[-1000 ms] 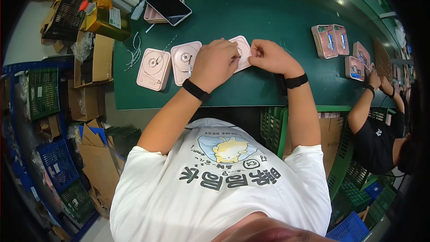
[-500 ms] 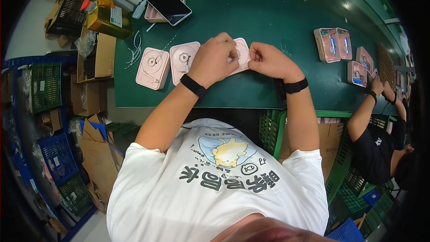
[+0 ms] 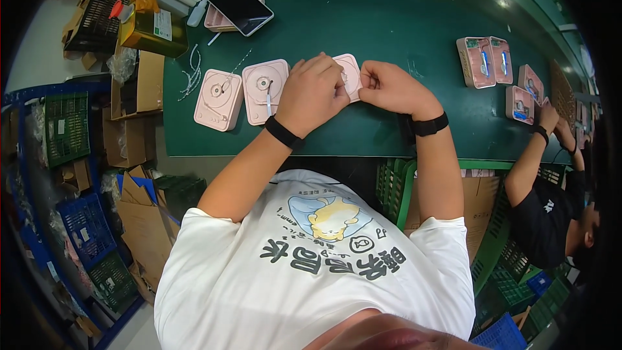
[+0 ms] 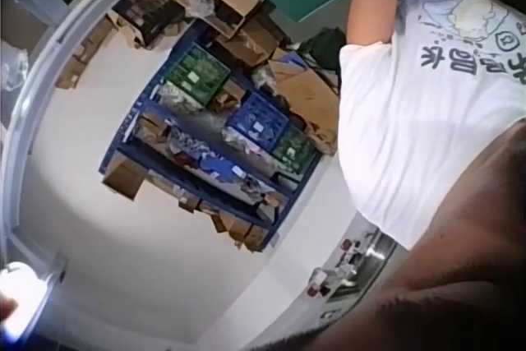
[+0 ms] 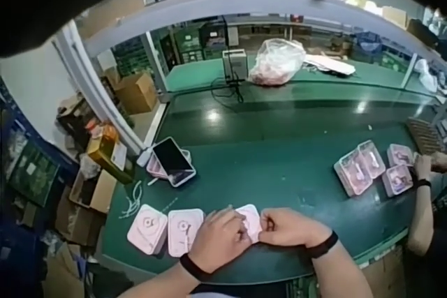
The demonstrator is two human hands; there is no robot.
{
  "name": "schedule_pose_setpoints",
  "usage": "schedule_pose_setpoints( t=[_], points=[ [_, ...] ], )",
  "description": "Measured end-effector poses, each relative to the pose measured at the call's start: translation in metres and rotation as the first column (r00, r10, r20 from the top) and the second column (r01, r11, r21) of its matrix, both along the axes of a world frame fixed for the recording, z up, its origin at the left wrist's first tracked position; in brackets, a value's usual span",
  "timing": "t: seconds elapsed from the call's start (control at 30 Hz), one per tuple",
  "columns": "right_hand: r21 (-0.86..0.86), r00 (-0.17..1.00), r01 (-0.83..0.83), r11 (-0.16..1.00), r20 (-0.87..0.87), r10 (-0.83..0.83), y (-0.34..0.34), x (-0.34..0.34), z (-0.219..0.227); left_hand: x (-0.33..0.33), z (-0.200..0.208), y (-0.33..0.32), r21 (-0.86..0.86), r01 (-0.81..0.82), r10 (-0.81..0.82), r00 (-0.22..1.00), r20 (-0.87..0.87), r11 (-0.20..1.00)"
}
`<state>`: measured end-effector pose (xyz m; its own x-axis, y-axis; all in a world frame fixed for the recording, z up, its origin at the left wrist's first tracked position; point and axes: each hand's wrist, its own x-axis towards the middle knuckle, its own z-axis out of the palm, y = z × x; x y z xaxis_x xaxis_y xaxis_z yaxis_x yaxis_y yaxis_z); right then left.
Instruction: The person takes a pink plastic housing from a crate, places it on the table, and inserts a white component into it. They then thread a white strip through the housing, press a small circular component into place, and return the assembled unit to the crate.
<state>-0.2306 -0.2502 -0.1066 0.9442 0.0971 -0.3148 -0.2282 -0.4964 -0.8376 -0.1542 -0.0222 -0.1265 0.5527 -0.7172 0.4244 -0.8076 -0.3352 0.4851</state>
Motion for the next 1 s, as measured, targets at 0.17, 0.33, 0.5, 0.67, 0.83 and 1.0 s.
schedule_pose_setpoints(
  t=[0.17, 0.33, 0.5, 0.67, 0.83, 1.0],
  points=[
    [0.0, 1.0, 0.007, 1.0, -0.023, -0.007, -0.001, 0.001, 0.001, 0.002, 0.0, 0.001, 0.003, 0.007, -0.007, 0.999, -0.052, 1.0],
    [-0.041, 1.0, -0.009, 0.999, 0.002, 0.009, 0.002, 0.002, 0.001, 0.038, 0.01, 0.002, 0.101, 0.066, -0.023, 0.924, -0.382, 0.993],
    [-0.103, 1.0, -0.009, 0.995, 0.016, 0.011, -0.002, 0.008, 0.001, 0.069, 0.028, -0.01, 0.351, 0.226, 0.018, 0.818, -0.574, 0.909],
    [0.018, 0.998, 0.045, 0.999, 0.048, -0.046, -0.016, 0.006, -0.012, 0.024, 0.026, 0.022, 0.231, 0.246, -0.214, 0.964, -0.155, 0.941],
    [-0.222, 0.614, 0.197, 0.955, 0.787, 0.056, 0.029, -0.006, 0.052, 0.049, 0.012, 0.039, -0.121, 0.243, -0.259, 0.691, -0.675, 0.962],
    [-0.501, 0.562, 0.197, 0.843, 0.762, 0.322, 0.055, -0.012, 0.059, 0.053, 0.014, 0.056, -0.196, 0.049, -0.193, 0.517, -0.834, 0.979]
  ],
)
